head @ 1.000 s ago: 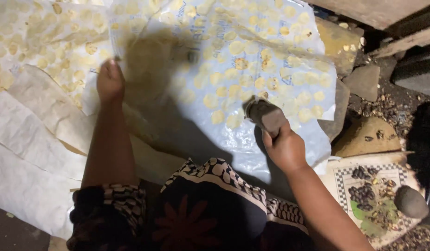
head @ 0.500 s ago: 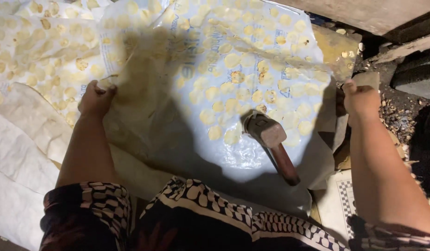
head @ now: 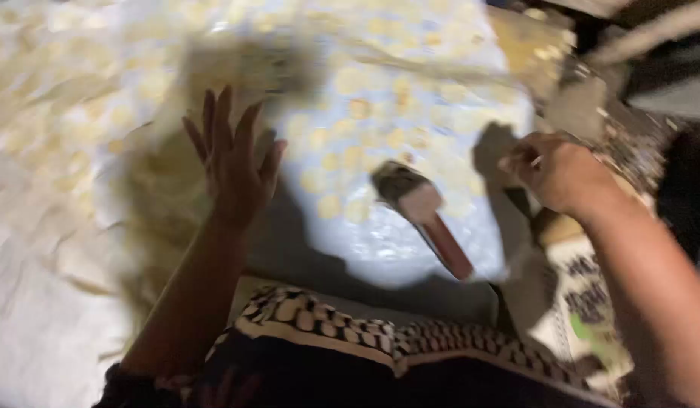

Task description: The person roasts cocoa beans in a pan over a gas stove, then uses a stone to crack the beans on a cutting board. They separate the beans from the shells by hand and use a hammer to crack more beans on a white sack.

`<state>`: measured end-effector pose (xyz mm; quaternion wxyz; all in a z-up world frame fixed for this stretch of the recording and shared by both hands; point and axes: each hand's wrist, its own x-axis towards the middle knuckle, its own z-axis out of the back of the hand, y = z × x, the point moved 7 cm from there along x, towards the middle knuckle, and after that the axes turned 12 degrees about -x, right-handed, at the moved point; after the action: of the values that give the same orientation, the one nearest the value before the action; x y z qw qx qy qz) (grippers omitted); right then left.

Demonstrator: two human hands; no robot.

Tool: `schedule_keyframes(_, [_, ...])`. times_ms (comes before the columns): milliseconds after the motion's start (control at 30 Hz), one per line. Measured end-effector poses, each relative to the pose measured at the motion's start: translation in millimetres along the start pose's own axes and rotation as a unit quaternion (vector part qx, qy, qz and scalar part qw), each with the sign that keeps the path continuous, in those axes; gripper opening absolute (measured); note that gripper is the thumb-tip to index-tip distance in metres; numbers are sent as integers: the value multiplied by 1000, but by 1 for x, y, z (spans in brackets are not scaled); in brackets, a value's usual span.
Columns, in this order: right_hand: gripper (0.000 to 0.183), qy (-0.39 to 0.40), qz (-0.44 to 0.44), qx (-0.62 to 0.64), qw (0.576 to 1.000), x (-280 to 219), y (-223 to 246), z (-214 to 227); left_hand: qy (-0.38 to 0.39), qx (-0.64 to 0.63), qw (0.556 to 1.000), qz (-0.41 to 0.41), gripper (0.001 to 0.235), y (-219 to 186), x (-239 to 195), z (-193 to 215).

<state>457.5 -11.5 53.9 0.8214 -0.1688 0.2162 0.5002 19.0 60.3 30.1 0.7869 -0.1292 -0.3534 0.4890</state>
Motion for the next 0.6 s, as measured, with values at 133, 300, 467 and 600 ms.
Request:
schedule_keyframes(133, [51,106,-25,-229,967,-50,-96,30,38,-30,995,-90,55,-31,14,0])
schedule_keyframes(300, [45,-165,-184,-394,885,-26,-502,-44,44,-81,980,-176,57,-144,31,74])
schedule_keyframes(467, [95,-321,-348,85,877,-153,-580,-89,81,-291,933,197,60,-155,12,59])
schedule_keyframes(600, [94,17,-318,131,939,-132,-593,-192,73,-331,843,418,58,-168,-13,21])
